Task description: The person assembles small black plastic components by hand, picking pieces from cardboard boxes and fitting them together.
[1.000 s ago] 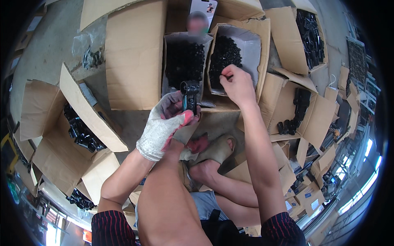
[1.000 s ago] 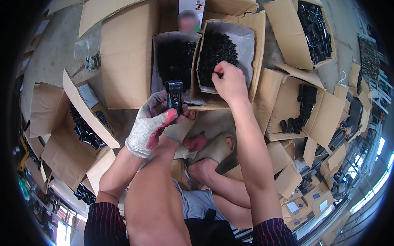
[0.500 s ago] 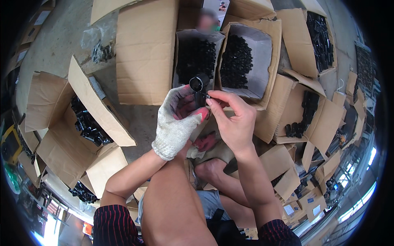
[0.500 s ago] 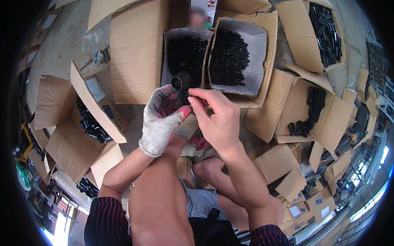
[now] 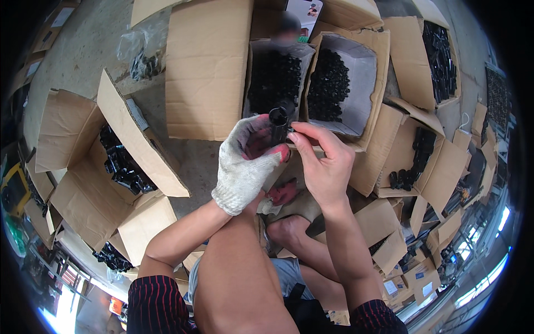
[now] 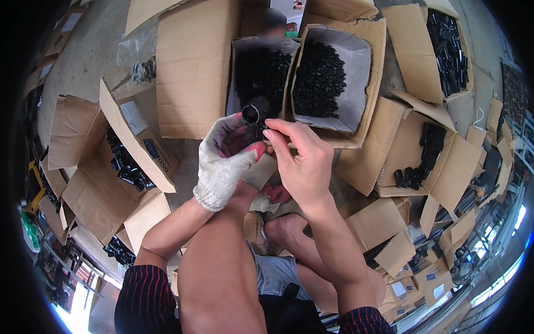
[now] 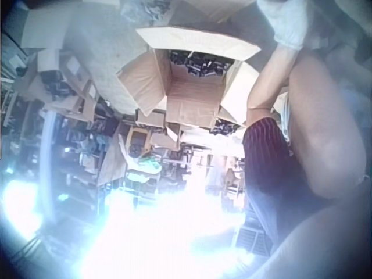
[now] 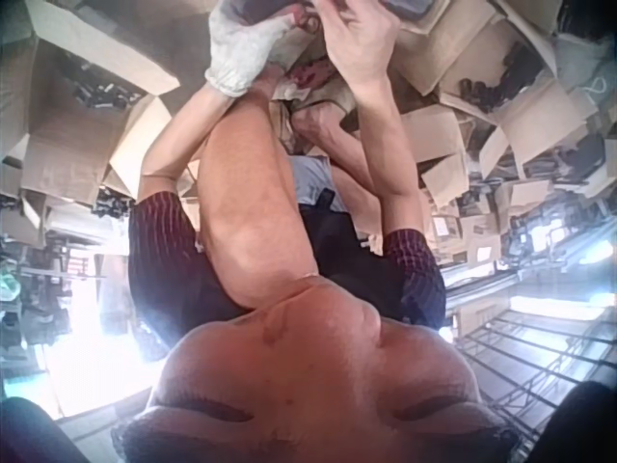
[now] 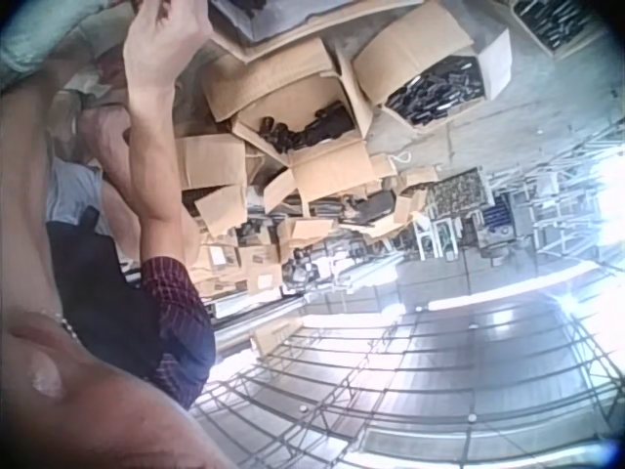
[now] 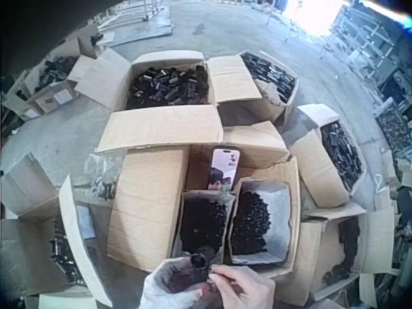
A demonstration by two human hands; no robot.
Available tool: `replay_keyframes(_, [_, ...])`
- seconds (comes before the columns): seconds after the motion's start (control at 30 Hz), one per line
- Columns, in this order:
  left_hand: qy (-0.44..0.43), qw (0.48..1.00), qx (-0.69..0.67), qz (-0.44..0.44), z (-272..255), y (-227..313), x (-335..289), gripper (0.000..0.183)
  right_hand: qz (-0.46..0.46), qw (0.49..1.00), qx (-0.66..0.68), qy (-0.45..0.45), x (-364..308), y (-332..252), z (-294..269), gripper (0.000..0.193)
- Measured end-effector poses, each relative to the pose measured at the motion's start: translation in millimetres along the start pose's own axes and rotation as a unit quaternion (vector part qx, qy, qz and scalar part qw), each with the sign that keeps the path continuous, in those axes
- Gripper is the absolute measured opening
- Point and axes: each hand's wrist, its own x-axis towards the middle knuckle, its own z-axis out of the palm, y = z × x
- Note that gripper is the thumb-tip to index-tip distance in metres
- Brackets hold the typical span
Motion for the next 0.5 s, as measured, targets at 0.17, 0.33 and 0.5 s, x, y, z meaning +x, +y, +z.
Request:
replay_keyframes(0.17, [0.004, 1.0, -0.011, 0.002, 0, -2, 1, 0.056, -0.017, 1.0, -0.012, 0.013, -1, 7, 3, 0.014])
replay_keyframes(0.33, [0.002, 1.0, 0.023, 0.008, -3, -8, 4, 0.055, 0.061, 0.998, 0.0, 0.013, -3, 1, 8, 0.012])
replay_keyframes(0.5, [0.012, 1.0, 0.019, 0.006, -3, -12, 5, 0.055, 0.013, 0.998, -0.066, -0.01, 1, 11, 12, 0.019])
